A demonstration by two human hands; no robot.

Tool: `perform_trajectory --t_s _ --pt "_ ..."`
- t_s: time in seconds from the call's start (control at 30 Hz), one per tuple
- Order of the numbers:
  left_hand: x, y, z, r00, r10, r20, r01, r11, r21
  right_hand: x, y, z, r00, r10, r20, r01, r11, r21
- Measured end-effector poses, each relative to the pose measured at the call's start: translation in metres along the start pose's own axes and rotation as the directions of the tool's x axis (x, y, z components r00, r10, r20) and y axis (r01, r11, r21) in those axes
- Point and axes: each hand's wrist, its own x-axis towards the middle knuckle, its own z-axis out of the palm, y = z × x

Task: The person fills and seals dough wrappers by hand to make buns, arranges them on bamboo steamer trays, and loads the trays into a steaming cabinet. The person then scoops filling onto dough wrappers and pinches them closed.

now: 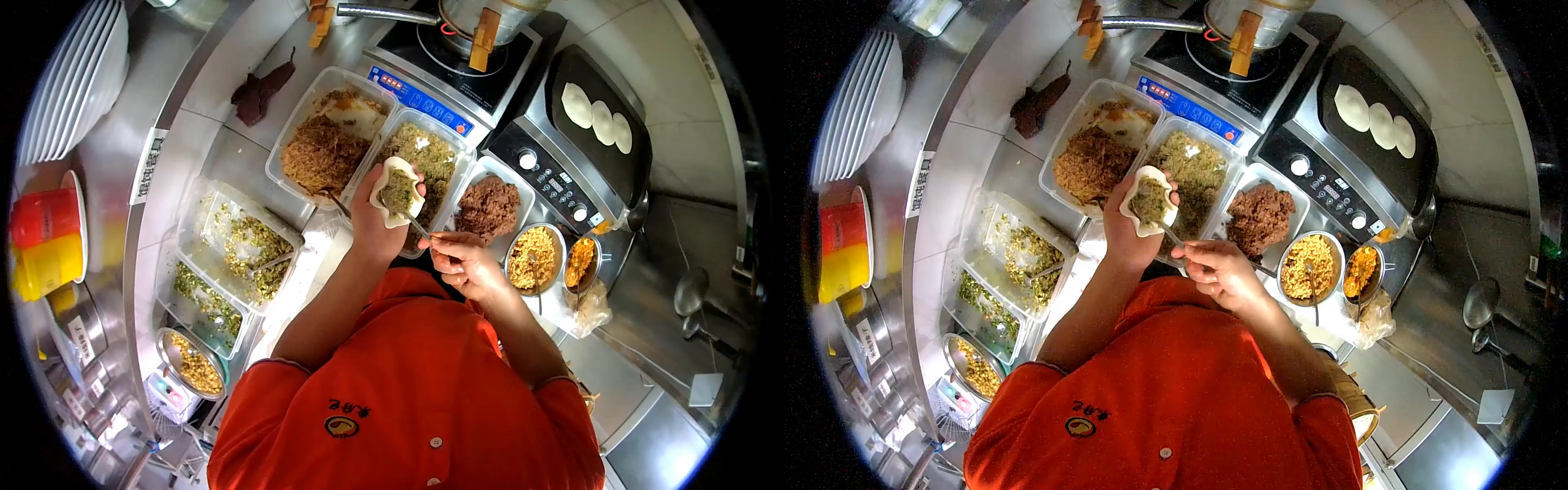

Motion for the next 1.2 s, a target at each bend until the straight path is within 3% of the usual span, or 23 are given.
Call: perform_trajectory --t_s 0.13,0.2,0.27,0.3,0.37,0.4,0.43,0.47,0.5,0.53,0.6,0.67,0.73,0.8,0.87,0.93,0.97,1.0,1.1,1.2 --pt "0.000 0.001 0.007 0.994 0.107 -0.022 -0.107 0.994 0.000 -0.013 -0.022 0.004 0.980 0.128 0.151 -0.147 0.982 0.122" --pt "-0.002 0.002 0.014 0.992 0.127 -0.024 -0.128 0.991 -0.036 -0.011 -0.029 0.010 0.998 -0.006 -0.061 0.002 0.997 -0.076" --pt "-0.008 0.004 0.028 0.992 0.020 -0.127 -0.024 0.999 -0.028 -0.005 -0.028 0.002 0.997 0.048 -0.066 -0.051 0.998 -0.036" --pt "-0.007 0.003 0.007 0.995 0.044 -0.085 -0.035 0.994 0.105 -0.004 -0.031 -0.004 0.996 0.086 0.034 -0.087 0.996 0.009" --pt "-0.010 0.010 -0.017 0.989 0.078 -0.123 -0.059 0.986 0.153 0.001 -0.036 -0.020 0.964 0.100 0.246 -0.118 0.991 0.062" --pt "-0.014 0.014 -0.025 0.980 0.108 -0.165 -0.074 0.977 0.200 0.005 -0.037 -0.024 0.986 0.024 0.162 -0.018 0.999 -0.037" --pt "-0.012 0.022 -0.028 0.967 0.038 -0.251 -0.030 0.999 0.033 0.013 -0.043 -0.021 0.998 -0.061 0.001 0.060 0.978 -0.201" --pt "-0.014 0.025 -0.029 0.967 0.036 -0.251 -0.027 0.999 0.037 0.024 -0.051 -0.018 0.974 -0.173 -0.145 0.110 0.924 -0.368" --pt "-0.017 0.027 -0.027 0.957 0.089 -0.278 -0.083 0.996 0.033 0.050 -0.052 -0.033 0.910 -0.398 -0.113 0.140 0.553 -0.821" --pt "-0.020 0.028 -0.027 0.943 0.140 -0.303 -0.137 0.990 0.031 0.081 -0.048 -0.052 0.830 -0.557 0.038 0.048 0.003 -0.999" --pt "-0.020 0.029 -0.037 0.953 0.152 -0.261 -0.137 0.988 0.074 0.123 -0.044 -0.047 0.875 -0.460 -0.153 -0.332 -0.340 -0.880" --pt "-0.025 0.032 -0.031 0.921 0.134 -0.366 -0.109 0.990 0.087 0.148 -0.018 -0.055 0.909 -0.413 -0.055 -0.250 -0.433 -0.866" --pt "-0.029 0.035 -0.029 0.916 0.160 -0.367 -0.110 0.982 0.155 0.165 -0.003 -0.071 0.945 -0.324 -0.033 -0.173 -0.412 -0.894" --pt "-0.034 0.040 -0.029 0.912 0.082 -0.401 -0.056 0.995 0.077 0.165 0.009 -0.090 0.924 -0.383 0.007 -0.062 -0.167 -0.984" --pt "-0.036 0.041 -0.030 0.915 0.091 -0.393 -0.081 0.996 0.041 0.161 0.017 -0.112 0.879 -0.472 0.070 -0.014 -0.172 -0.985" --pt "-0.036 0.042 -0.034 0.918 0.097 -0.385 -0.103 0.995 0.005 0.115 -0.002 -0.081 0.884 -0.449 -0.129 0.022 0.316 -0.948" --pt "-0.035 0.043 -0.038 0.945 0.096 -0.314 -0.103 0.995 -0.008 0.096 -0.009 -0.068 0.896 -0.424 -0.129 0.054 0.393 -0.918" --pt "-0.034 0.043 -0.040 0.966 0.094 -0.241 -0.102 0.995 -0.021 0.084 -0.011 -0.063 0.896 -0.425 -0.127 0.054 0.389 -0.919" --pt "-0.025 0.036 -0.042 0.969 0.087 -0.229 -0.095 0.995 -0.024 0.050 -0.014 -0.040 0.851 -0.515 -0.104 0.213 0.519 -0.828" --pt "-0.003 0.020 -0.034 0.929 0.084 -0.360 -0.080 0.996 0.027 0.016 -0.017 -0.007 0.772 -0.634 -0.044 0.282 0.403 -0.871"
